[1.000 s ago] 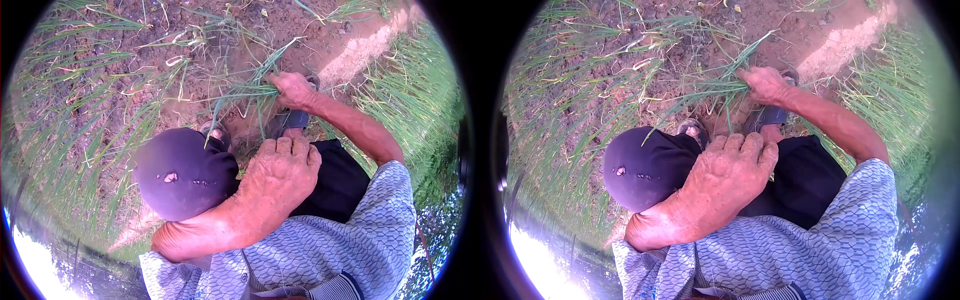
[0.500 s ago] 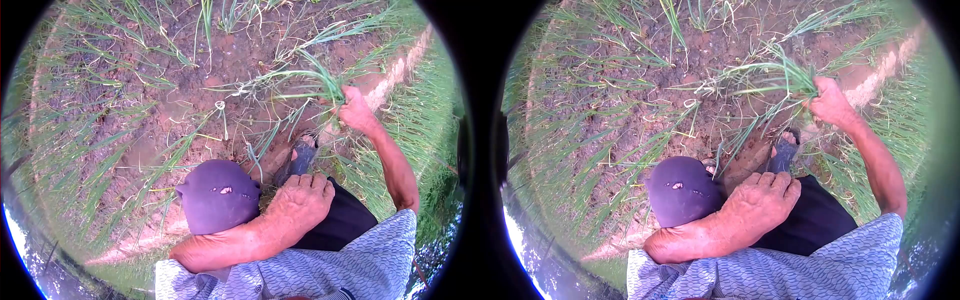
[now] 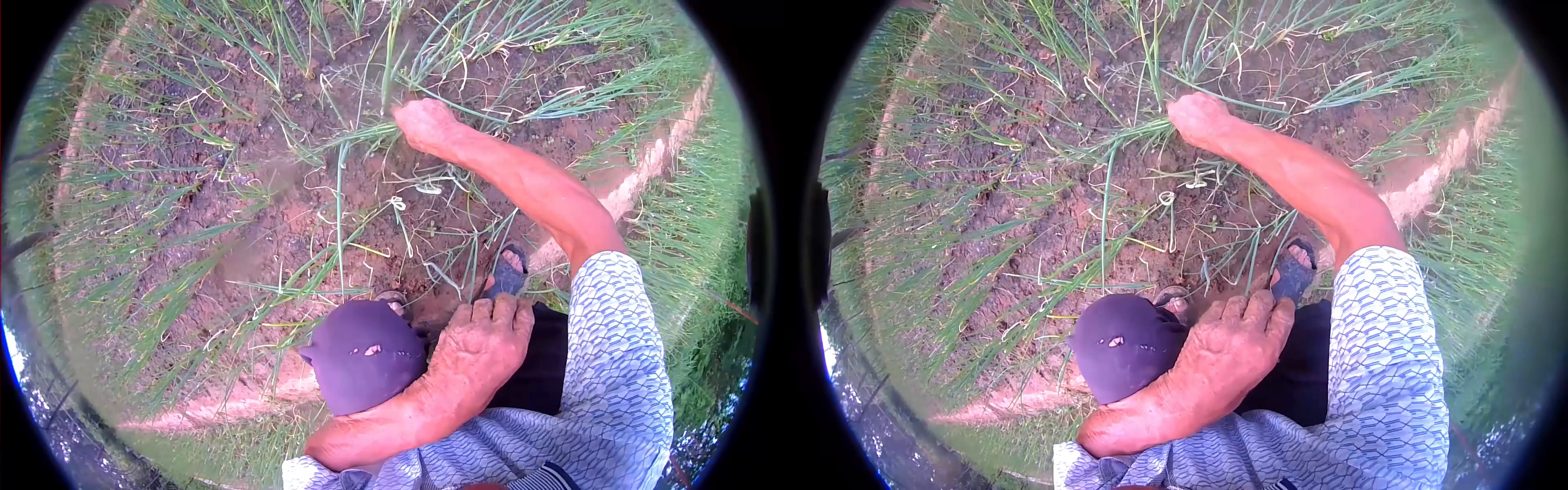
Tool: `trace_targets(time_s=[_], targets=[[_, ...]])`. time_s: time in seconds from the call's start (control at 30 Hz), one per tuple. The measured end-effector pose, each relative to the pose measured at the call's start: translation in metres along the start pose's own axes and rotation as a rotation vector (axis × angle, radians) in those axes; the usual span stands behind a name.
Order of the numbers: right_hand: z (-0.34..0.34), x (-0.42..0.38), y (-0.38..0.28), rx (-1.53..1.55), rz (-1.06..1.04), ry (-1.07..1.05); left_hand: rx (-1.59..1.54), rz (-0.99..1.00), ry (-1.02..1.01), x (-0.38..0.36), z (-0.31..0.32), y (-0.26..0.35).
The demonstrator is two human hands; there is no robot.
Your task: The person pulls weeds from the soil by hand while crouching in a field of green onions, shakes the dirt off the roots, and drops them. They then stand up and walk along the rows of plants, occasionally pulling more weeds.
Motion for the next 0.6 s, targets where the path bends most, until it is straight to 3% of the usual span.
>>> trace_targets(time_s=[0.13, 0.27, 0.47, 0.6], targets=[[-0.001, 0.012, 0.011, 0.233, 0.406, 0.23, 0.025, -0.027, 0.062, -0.007, -0.002, 0.005], [0.005, 0.028, 0.028, 0.352, 0.599, 0.286, 0.058, -0.053, 0.036, -0.007, -0.007, 0.013], [0.016, 0.037, 0.027, 0.34, 0.585, 0.359, 0.187, -0.06, 0.169, -0.012, -0.001, -0.001], [0.012, 0.036, 0.032, 0.327, 0.522, 0.388, 0.135, -0.101, 0.111, -0.008, -0.003, 0.004]])
Point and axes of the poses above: each hand's wrist, its own x-axis towards the middle knuckle, its own z-axis out of the palm, y = z × x, the point moved 3 cm from there along x, towards the middle knuckle
